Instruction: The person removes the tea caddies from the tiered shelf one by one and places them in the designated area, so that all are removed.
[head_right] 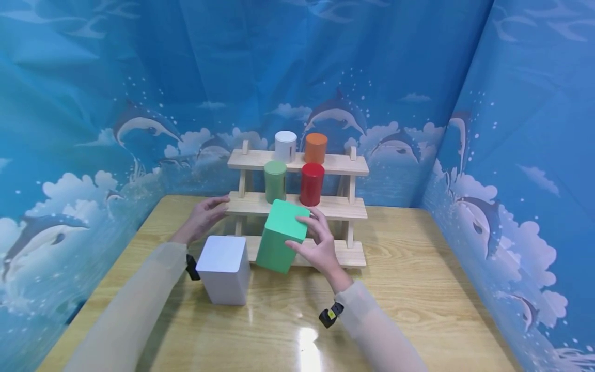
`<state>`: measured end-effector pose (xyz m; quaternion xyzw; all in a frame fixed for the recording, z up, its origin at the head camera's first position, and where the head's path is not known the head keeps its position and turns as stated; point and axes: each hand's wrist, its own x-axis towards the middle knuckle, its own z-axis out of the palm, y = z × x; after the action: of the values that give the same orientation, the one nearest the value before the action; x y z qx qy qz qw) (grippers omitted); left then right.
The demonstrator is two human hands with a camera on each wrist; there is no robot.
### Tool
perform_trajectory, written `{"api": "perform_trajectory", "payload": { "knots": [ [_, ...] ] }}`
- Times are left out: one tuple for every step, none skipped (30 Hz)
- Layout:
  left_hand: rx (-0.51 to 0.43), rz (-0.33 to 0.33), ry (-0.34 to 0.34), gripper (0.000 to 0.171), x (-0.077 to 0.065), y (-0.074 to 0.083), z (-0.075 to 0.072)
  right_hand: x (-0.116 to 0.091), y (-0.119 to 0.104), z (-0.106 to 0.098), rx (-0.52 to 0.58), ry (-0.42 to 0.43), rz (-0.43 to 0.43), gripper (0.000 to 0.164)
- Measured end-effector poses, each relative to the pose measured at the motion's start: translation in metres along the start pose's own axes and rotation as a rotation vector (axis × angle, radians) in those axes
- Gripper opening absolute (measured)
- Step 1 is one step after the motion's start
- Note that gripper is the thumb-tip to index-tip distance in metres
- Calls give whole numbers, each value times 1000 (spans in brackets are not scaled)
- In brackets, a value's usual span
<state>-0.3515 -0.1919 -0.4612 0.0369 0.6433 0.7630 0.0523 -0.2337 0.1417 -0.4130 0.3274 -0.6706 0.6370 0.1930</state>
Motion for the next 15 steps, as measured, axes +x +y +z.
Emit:
{"api": "perform_trajectory", "payload": {
  "knots": [
    [4,-1,-2,45,0,0,0,-1,0,-1,1,3,-2,53],
    [8,0,-2,46,0,0,0,-3,0,-1,4,7,-2,54],
    [10,-1,0,46,0,0,0,-4,1,-2,6,11,0,54],
    [11,-1,0,46,0,0,0,-5,2,-2,7,15,5,54],
    [11,-1,2,46,0,0,0,-7,3,-3,9,19,10,54],
    [10,-1,4,46,0,0,0,-9,5,-4,14,23,16,55],
    [9,-1,5,46,0,0,0,-11,8,-4,22,27,22,55],
    [8,-1,8,46,0,0,0,-13,10,-5,27,30,23,55],
    [8,2,6,46,0,0,0,-15,12,-5,32,33,23,54],
    [7,3,7,46,0,-1,0,-17,14,-5,38,33,19,54],
    [7,3,11,46,0,-1,0,-20,15,-5,43,31,13,53],
    [7,3,13,45,0,-1,1,-21,16,-4,48,28,5,53],
    [10,5,14,45,0,-1,1,-23,17,-4,54,24,-6,53],
    [6,4,17,45,0,-1,1,-24,17,-4,57,19,-15,52],
    [2,3,18,45,0,-1,1,-26,18,-4,61,12,-24,52]
  ]
}}
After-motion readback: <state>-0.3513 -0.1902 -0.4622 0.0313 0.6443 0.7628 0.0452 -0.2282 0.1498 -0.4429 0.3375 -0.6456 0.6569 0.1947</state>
